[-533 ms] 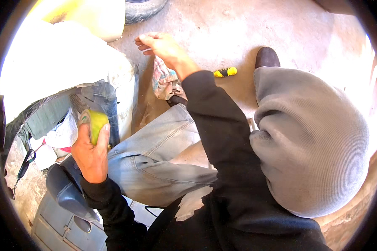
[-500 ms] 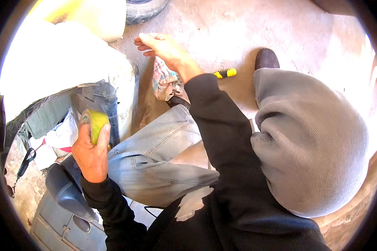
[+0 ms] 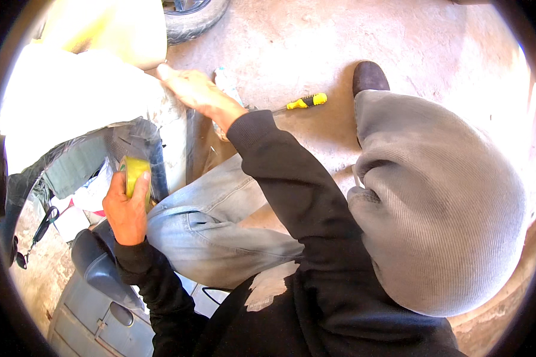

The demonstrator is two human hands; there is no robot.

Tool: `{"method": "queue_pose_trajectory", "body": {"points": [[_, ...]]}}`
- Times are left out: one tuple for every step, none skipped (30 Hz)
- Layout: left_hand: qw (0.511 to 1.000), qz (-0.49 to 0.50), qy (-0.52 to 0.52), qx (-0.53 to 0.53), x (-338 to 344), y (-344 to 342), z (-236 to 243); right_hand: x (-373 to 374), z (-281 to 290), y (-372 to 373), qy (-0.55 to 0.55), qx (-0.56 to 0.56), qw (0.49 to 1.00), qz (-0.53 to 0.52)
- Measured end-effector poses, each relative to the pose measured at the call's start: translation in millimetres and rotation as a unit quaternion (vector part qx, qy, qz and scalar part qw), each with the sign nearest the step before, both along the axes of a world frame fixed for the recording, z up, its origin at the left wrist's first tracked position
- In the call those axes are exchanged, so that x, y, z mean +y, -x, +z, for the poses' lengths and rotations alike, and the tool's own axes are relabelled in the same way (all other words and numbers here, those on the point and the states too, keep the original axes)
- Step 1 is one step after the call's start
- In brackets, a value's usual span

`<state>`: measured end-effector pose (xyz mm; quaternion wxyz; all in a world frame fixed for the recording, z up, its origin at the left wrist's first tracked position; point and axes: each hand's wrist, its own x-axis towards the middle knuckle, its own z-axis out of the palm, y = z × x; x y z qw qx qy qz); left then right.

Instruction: The person sits on a small stool in a cluttered outdoor area and uses a knife to scrape and cut a plastic sheet on the front of a white scooter. They then use a hammer to tap the area and apply yellow tape to secure the plastic sheet.

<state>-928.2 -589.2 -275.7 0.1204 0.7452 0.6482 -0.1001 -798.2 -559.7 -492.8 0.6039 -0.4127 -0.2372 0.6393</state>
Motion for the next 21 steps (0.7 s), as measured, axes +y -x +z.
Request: {"method": "queue_pose_trajectory", "body": {"points": [[1.0, -0.009, -0.004, -0.007, -1, -1, 0, -6, -1, 0, 0.033, 0.014, 0.999, -0.026], [1.0, -0.017, -0.008, -0.014, -1, -3, -1, -10, -4, 3, 0.044, 0.043, 0.994, -0.086], [0.999, -0.025, -0.012, -0.021, -2, -3, 0, -13, -3, 8, 0.044, 0.034, 0.992, -0.113], [0.999, -0.016, -0.007, -0.027, -3, -1, 1, -19, 0, 17, 0.044, 0.026, 0.989, -0.141], [0.999, -0.008, -0.003, -0.036, -4, 1, -1, -23, 4, 20, 0.044, 0.015, 0.985, -0.168], [0.999, 0.001, 0.001, -0.046, -4, 2, -3, -16, 6, 33, -0.002, -0.015, 0.976, -0.218], [0.999, 0.001, -0.004, -0.042, -6, 3, -3, -13, 17, 34, 0.01, -0.141, 0.961, -0.236], [0.999, 0.001, -0.01, -0.038, -7, 2, -4, -11, 13, 32, 0.003, -0.079, 0.98, -0.182], [0.999, 0.001, -0.015, -0.034, -8, 3, -4, -10, 9, 28, -0.003, -0.016, 0.992, -0.125], [0.999, -0.018, -0.027, -0.037, -7, 5, -5, -9, 12, 23, -0.004, -0.034, 0.993, -0.112], [0.998, -0.037, -0.038, -0.04, -6, 8, -7, -7, 17, 18, -0.006, -0.052, 0.994, -0.097], [0.996, -0.054, -0.051, -0.042, -4, 10, -8, -4, 19, 15, -0.008, -0.07, 0.994, -0.081], [0.997, -0.052, -0.046, -0.025, -5, 10, -8, -4, 18, 19, 0.002, -0.082, 0.989, -0.126], [0.998, -0.049, -0.041, -0.009, -6, 8, -7, -4, 15, 24, 0.011, -0.093, 0.981, -0.17], [0.998, -0.046, -0.036, 0.007, -7, 7, -6, -5, 13, 28, 0.02, -0.104, 0.971, -0.213], [0.998, -0.046, -0.04, 0.02, -8, 9, -8, -9, 16, 23, 0.018, -0.035, 0.984, -0.175], [0.998, -0.047, -0.043, 0.013, -9, 11, -8, -12, 21, 19, 0.022, -0.028, 0.986, -0.16], [0.998, -0.048, -0.047, 0.006, -11, 13, -8, -13, 27, 15, 0.026, -0.023, 0.989, -0.145], [0.997, -0.054, -0.05, -0.003, -12, 15, -10, -14, 30, 13, 0.032, -0.02, 0.99, -0.135], [0.995, -0.077, -0.061, -0.024, -12, 18, -11, -11, 24, 17, 0.018, -0.026, 0.99, -0.135], [0.993, -0.092, -0.075, -0.025, -11, 20, -11, -11, 23, 20, 0.012, -0.039, 0.99, -0.132]]}}
